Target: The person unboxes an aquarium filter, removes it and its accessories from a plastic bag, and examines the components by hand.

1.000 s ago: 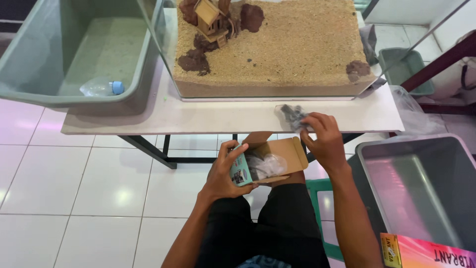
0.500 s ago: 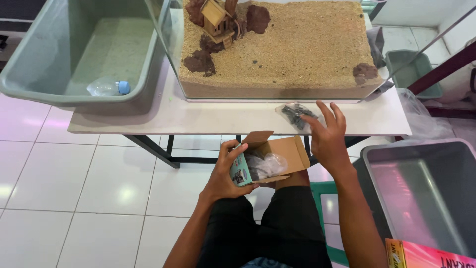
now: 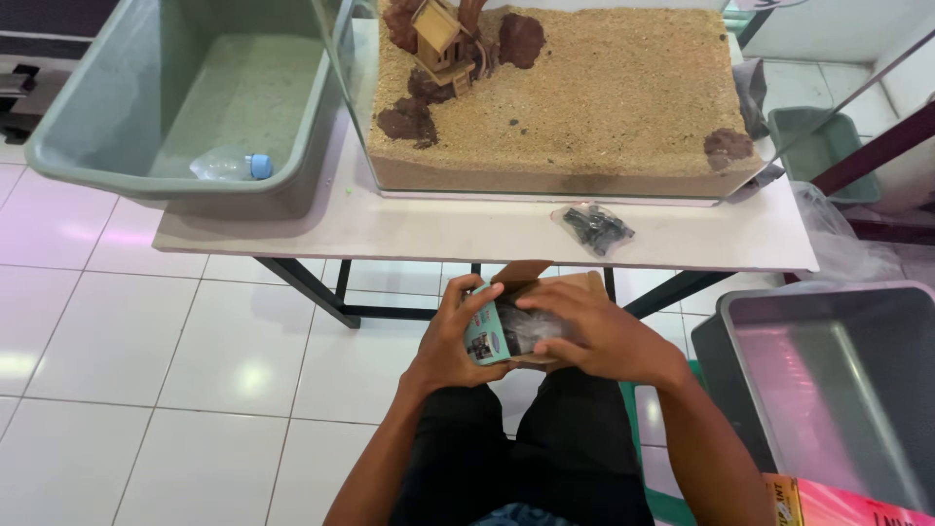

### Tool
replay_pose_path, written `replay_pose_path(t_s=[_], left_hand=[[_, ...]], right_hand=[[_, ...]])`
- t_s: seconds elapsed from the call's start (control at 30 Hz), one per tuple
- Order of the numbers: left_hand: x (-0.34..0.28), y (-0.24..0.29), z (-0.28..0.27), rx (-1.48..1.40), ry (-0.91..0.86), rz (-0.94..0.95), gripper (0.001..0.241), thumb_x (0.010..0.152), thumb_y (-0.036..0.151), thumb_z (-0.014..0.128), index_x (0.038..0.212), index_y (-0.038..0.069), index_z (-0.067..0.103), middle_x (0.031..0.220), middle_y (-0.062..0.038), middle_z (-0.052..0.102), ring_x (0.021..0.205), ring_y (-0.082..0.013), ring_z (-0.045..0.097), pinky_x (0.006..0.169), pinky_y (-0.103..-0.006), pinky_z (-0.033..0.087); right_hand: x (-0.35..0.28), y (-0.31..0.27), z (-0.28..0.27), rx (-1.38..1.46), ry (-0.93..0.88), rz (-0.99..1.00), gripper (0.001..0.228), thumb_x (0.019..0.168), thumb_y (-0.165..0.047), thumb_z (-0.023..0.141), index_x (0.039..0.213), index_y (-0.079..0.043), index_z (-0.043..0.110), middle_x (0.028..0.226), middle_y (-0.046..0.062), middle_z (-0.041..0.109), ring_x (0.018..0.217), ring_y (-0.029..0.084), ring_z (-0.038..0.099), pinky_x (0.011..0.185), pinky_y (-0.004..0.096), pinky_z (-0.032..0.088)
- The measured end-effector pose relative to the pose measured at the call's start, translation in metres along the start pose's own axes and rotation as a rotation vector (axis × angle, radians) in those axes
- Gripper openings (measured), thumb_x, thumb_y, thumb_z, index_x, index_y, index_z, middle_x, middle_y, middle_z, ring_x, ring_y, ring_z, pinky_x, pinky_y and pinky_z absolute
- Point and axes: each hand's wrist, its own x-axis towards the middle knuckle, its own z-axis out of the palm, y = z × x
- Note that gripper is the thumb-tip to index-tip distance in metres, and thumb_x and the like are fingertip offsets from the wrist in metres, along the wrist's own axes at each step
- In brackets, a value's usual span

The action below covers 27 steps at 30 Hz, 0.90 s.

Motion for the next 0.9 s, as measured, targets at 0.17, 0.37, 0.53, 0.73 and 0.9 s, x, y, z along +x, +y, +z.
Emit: replay_pose_path(t_s=[0.17,0.37,0.53,0.73,0.9], left_hand=[[0.004,0.009,-0.004,0.084,-0.017,0.026,0.096,0.062,0.033,0.094,0.149,0.016,0.055,0.131,-0.020,0.050,0.112,-0.0472,0.057,0.095,-0.0582,0.047],[0.003,0.014,-0.005,0.095,-0.032,-0.003,0.097,0.060,0.032,0.093,0.148,0.019,0.055,0.131,-0.021,0.051,0.110,-0.0498,0.059,0.091,-0.0604,0.050],[0.000,0.009,-0.004,0.095,-0.026,-0.015,0.097,0.061,0.036,0.092,0.149,0.020,0.054,0.133,-0.019,0.051,0.113,-0.0485,0.059,0.091,-0.0593,0.050],[0.000,0.007,-0.006,0.064,-0.009,-0.003,0.100,0.062,0.040,0.094,0.150,0.019,0.053,0.132,-0.021,0.050,0.112,-0.0472,0.059,0.093,-0.0580,0.050],[0.004,0.014,-0.008,0.083,0.046,0.043,0.098,0.063,0.037,0.092,0.151,0.017,0.054,0.132,-0.021,0.051,0.111,-0.0461,0.058,0.093,-0.0570,0.048]], right_hand=[[0.012,-0.030,-0.007,-0.057,-0.176,0.117,0.060,0.096,-0.039,0.066,0.146,-0.006,0.054,0.139,0.022,0.061,0.126,0.043,0.061,0.099,0.058,0.051],[0.012,0.008,0.026,-0.170,-0.047,-0.074,0.043,0.097,-0.014,0.058,0.140,-0.008,0.061,0.119,0.022,0.070,0.111,0.042,0.066,0.088,0.052,0.055],[0.007,0.054,0.061,-0.335,0.178,-0.193,0.041,0.097,-0.008,0.050,0.134,-0.018,0.066,0.108,0.012,0.075,0.103,0.032,0.072,0.083,0.043,0.059],[0.007,0.046,0.060,-0.356,0.366,-0.256,0.031,0.103,-0.020,0.050,0.127,-0.020,0.070,0.105,0.010,0.077,0.103,0.029,0.074,0.082,0.038,0.062],[0.007,0.024,0.052,-0.368,0.519,-0.319,0.020,0.099,-0.016,0.058,0.110,-0.015,0.075,0.100,0.009,0.077,0.100,0.031,0.075,0.078,0.040,0.061]])
